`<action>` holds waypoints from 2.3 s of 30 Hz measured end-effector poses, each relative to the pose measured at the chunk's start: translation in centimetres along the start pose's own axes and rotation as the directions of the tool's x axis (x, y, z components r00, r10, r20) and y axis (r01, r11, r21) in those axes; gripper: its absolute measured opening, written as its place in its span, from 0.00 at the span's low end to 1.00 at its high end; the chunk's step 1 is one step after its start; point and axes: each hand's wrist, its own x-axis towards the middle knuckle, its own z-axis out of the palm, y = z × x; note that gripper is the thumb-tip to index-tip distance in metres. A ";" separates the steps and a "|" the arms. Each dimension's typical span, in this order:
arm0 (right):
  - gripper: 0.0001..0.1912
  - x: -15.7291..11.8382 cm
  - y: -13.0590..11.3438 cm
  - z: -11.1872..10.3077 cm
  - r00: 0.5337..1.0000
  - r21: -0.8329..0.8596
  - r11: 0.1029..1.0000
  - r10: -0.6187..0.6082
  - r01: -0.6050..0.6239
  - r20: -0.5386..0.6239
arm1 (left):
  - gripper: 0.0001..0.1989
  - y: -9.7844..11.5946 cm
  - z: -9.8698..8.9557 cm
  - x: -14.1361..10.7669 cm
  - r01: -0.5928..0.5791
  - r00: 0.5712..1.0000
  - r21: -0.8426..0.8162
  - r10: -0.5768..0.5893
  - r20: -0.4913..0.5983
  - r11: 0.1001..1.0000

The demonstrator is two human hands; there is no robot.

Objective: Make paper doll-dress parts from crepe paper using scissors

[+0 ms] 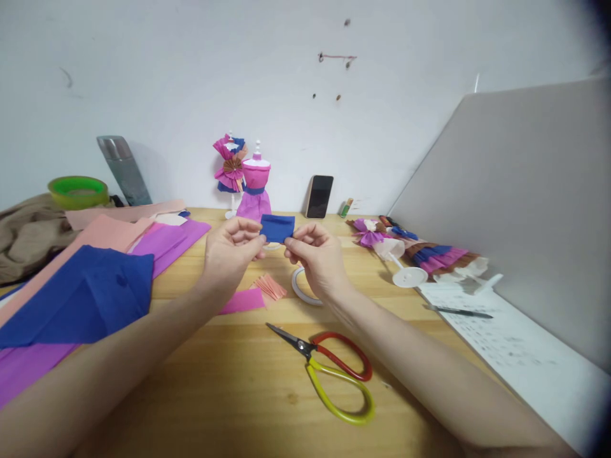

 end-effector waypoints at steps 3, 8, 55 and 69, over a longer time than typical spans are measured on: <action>0.09 0.2 0.2 -0.2 0.997 -0.026 0.997 -0.072 0.072 0.015 | 0.06 -0.1 -0.1 0.2 -0.044 0.999 0.040 0.043 0.010 0.998; 0.05 0.2 0.2 -0.4 0.990 -0.116 0.984 -0.134 0.138 0.041 | 0.07 -0.1 -0.4 0.1 -0.112 0.994 0.106 0.112 0.004 0.988; 0.05 0.1 0.2 -0.3 0.995 -0.212 0.972 -0.102 0.102 0.012 | 0.07 -0.5 0.2 0.0 -0.033 0.999 0.012 0.033 -0.021 0.999; 0.06 0.3 0.4 -0.4 1.000 -0.175 0.985 -0.006 0.009 0.023 | 0.08 -0.5 0.4 -0.1 0.064 0.997 0.010 -0.064 -0.043 0.998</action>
